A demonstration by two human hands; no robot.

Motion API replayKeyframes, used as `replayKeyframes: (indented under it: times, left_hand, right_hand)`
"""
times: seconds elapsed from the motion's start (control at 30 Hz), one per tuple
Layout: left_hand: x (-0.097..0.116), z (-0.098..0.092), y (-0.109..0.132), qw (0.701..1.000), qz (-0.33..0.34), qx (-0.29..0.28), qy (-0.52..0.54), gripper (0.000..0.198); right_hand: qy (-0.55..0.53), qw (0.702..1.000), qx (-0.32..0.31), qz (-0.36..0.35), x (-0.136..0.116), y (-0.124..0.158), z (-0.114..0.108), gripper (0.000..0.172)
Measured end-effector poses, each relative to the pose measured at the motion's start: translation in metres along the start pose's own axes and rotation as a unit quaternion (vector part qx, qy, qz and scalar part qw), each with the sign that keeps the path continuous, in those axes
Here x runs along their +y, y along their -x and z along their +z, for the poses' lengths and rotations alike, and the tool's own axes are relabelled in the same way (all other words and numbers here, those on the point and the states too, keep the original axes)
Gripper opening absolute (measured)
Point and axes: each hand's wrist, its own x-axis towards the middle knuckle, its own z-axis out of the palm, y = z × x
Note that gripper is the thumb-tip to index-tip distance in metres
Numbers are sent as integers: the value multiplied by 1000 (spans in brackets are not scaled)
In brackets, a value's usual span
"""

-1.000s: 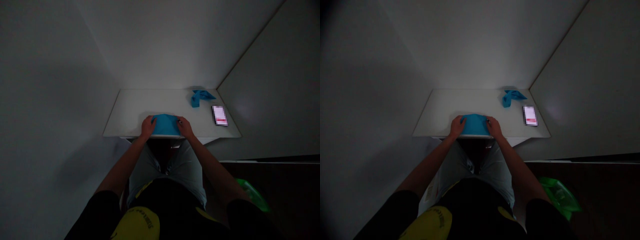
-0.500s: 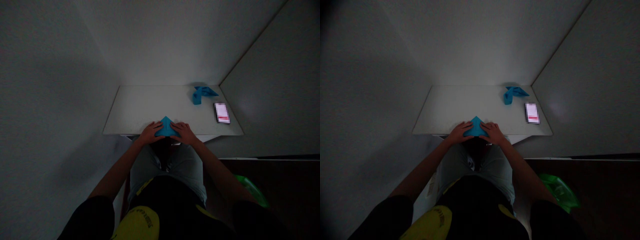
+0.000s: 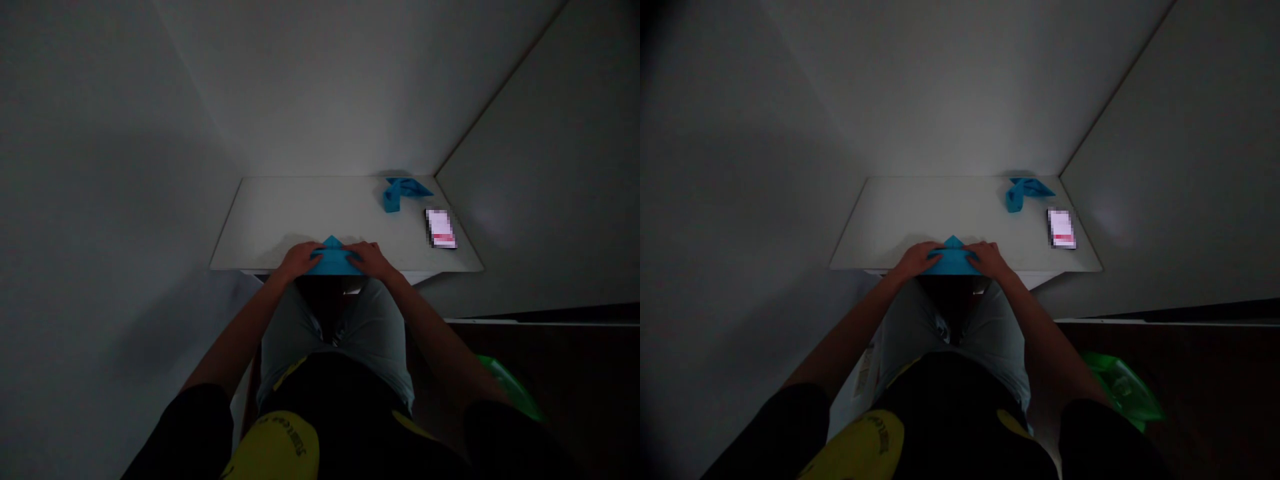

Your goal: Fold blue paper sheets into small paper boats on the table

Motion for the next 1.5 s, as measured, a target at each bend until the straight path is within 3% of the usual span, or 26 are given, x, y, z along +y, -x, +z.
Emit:
replayKeyframes:
  times: [0.1, 0.23, 0.5, 0.67, 0.8, 0.9, 1.0, 1.1, 1.17, 1.27, 1.37, 1.5]
  left_hand:
    - [7, 4, 0, 998, -10, 41, -41, 44]
    - [14, 17, 11, 992, 25, 80, -92, 33]
    - [10, 33, 58, 992, 36, 96, -77, 43]
    - [3, 40, 77, 988, 59, 128, -67, 47]
    - [-2, 43, 83, 990, 55, 111, -63, 45]
    - [-1, 32, 78, 992, 31, 115, -31, 33]
    - [6, 7, 62, 985, 0, 167, 37, 27]
    - [10, -19, 38, 968, -35, 223, 108, 34]
    - [5, -28, 21, 963, -54, 230, 128, 38]
    - [-8, -24, 1, 972, -87, 191, 105, 33]
    - [-17, -6, -7, 978, -126, 161, 53, 29]
    - [-14, 11, 0, 972, -116, 204, -20, 52]
  right_hand:
    - [21, 998, 64, 7, -6, -1, 5, 47]
    - [59, 988, 142, -13, -12, 5, 19, 41]
    - [44, 988, 135, -61, -7, 43, 47, 51]
    - [46, 987, 133, -82, -5, 59, 47, 61]
    - [39, 990, 116, -69, -2, 61, 40, 54]
    - [2, 991, 120, -57, -3, 58, 27, 41]
    - [-71, 985, 150, -38, -5, 50, 2, 32]
    - [-150, 970, 192, -16, 0, 31, -23, 39]
    - [-163, 965, 204, -2, 9, 14, -32, 41]
    - [-127, 975, 182, 34, 24, -10, -28, 40]
    - [-65, 983, 152, 77, 34, -21, -11, 44]
    - [11, 979, 197, 55, 35, -16, 8, 62]
